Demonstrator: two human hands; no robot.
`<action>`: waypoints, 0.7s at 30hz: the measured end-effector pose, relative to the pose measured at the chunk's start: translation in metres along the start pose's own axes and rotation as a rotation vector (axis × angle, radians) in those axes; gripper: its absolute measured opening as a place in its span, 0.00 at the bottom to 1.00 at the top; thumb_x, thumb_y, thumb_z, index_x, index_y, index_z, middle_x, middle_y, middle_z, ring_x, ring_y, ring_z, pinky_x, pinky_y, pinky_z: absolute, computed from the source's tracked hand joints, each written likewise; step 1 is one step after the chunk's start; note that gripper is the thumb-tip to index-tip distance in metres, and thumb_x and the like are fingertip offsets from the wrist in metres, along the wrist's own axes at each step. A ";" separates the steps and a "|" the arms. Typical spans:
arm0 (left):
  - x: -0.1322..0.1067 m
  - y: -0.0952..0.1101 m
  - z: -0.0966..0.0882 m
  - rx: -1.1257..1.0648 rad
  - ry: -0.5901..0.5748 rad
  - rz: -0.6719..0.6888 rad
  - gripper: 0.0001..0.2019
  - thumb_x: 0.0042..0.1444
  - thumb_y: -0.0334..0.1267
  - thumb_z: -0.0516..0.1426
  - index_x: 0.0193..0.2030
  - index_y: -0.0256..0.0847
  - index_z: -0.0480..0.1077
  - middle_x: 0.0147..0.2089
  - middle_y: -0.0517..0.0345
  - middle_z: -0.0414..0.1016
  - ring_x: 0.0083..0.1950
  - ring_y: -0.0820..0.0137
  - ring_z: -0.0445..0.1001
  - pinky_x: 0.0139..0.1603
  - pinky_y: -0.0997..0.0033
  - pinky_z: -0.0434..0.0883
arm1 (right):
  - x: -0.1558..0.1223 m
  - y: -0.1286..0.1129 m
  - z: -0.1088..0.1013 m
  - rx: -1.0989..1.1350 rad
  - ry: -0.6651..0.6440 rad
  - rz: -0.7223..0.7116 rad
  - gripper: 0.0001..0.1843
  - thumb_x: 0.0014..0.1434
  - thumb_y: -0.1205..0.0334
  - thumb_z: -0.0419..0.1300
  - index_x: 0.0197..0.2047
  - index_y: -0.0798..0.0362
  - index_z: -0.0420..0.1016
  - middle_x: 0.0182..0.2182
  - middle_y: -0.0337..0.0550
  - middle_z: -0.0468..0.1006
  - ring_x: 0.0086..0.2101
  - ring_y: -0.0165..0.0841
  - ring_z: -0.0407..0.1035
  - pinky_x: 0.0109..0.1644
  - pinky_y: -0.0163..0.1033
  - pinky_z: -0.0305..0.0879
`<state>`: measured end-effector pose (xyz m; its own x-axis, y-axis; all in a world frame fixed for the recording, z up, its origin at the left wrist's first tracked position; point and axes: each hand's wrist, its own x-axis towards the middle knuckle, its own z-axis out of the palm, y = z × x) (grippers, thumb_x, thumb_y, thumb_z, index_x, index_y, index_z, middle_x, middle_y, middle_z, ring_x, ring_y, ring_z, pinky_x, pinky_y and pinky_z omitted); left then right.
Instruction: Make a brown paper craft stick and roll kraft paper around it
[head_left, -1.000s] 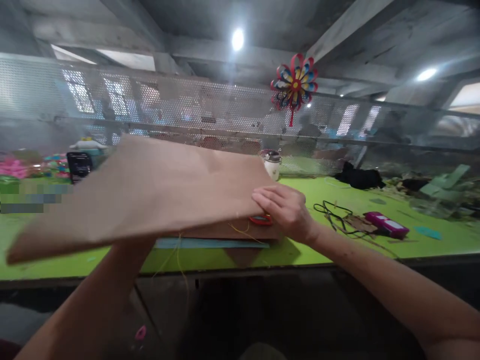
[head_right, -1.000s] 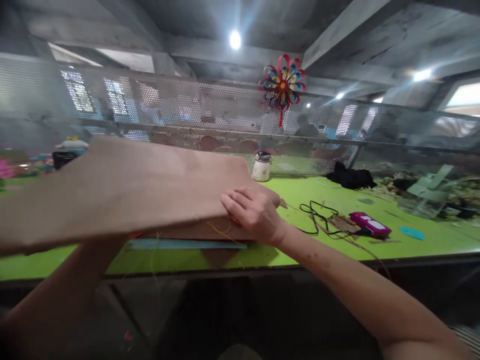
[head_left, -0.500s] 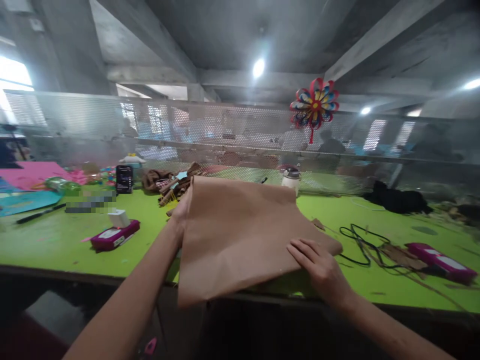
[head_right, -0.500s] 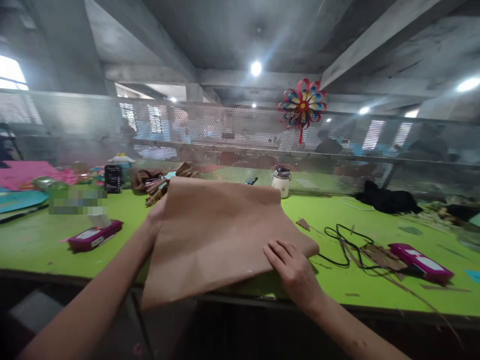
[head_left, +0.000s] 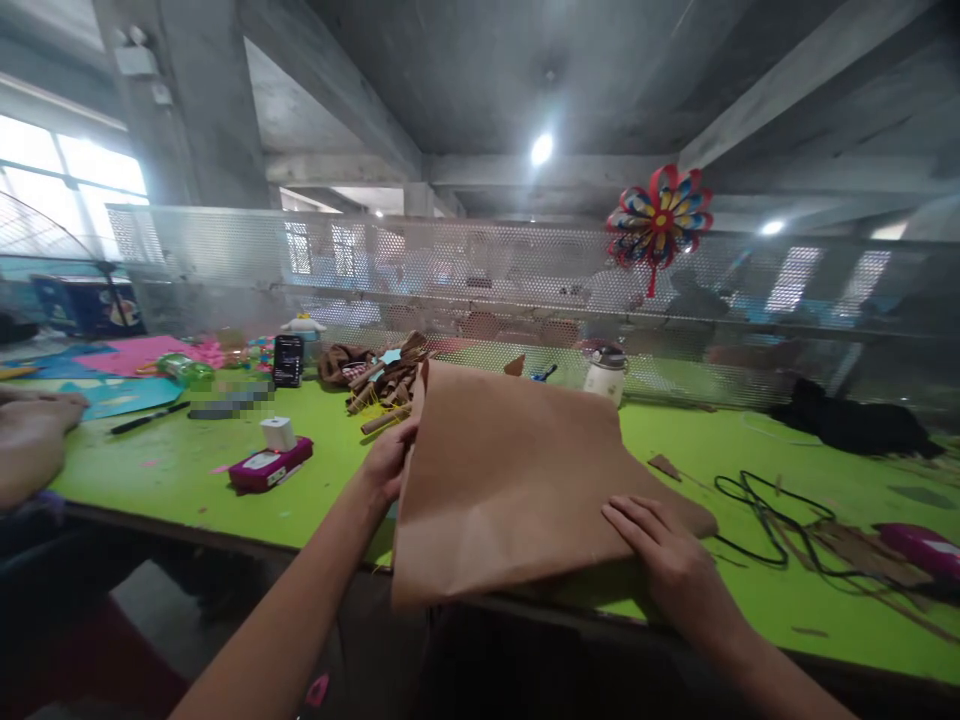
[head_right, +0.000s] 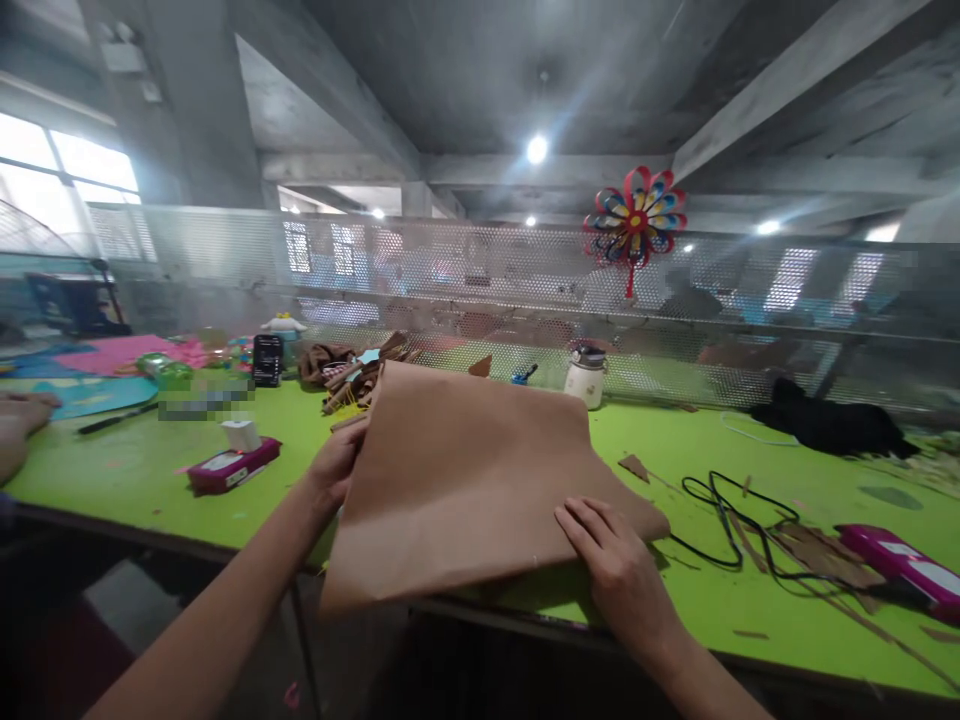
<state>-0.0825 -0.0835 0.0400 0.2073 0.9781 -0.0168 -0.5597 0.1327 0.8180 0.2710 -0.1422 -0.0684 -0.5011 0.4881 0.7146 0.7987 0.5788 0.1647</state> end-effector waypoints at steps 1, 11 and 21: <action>0.000 -0.002 0.000 0.029 -0.007 0.007 0.15 0.52 0.27 0.53 0.46 0.31 0.72 0.31 0.51 0.80 0.31 0.64 0.79 0.34 0.68 0.76 | 0.000 0.000 0.001 -0.004 -0.003 -0.004 0.32 0.50 0.82 0.41 0.56 0.59 0.67 0.51 0.53 0.70 0.52 0.43 0.60 0.53 0.51 0.64; -0.003 -0.001 -0.001 0.210 -0.066 0.181 0.16 0.47 0.27 0.58 0.45 0.35 0.71 0.32 0.54 0.79 0.30 0.64 0.78 0.27 0.69 0.75 | 0.006 -0.003 -0.001 -0.068 -0.065 0.021 0.27 0.54 0.80 0.45 0.56 0.60 0.67 0.52 0.55 0.68 0.52 0.44 0.59 0.54 0.52 0.62; -0.002 0.046 0.036 0.286 -0.253 0.419 0.14 0.43 0.24 0.59 0.39 0.39 0.71 0.27 0.62 0.77 0.27 0.70 0.76 0.24 0.76 0.73 | 0.050 -0.019 -0.043 -0.128 -0.204 0.044 0.33 0.51 0.71 0.58 0.61 0.51 0.60 0.60 0.54 0.59 0.56 0.50 0.53 0.54 0.57 0.56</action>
<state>-0.0799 -0.0849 0.0979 0.2200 0.8644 0.4521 -0.4036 -0.3413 0.8489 0.2452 -0.1568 -0.0066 -0.5113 0.6403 0.5732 0.8505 0.4727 0.2306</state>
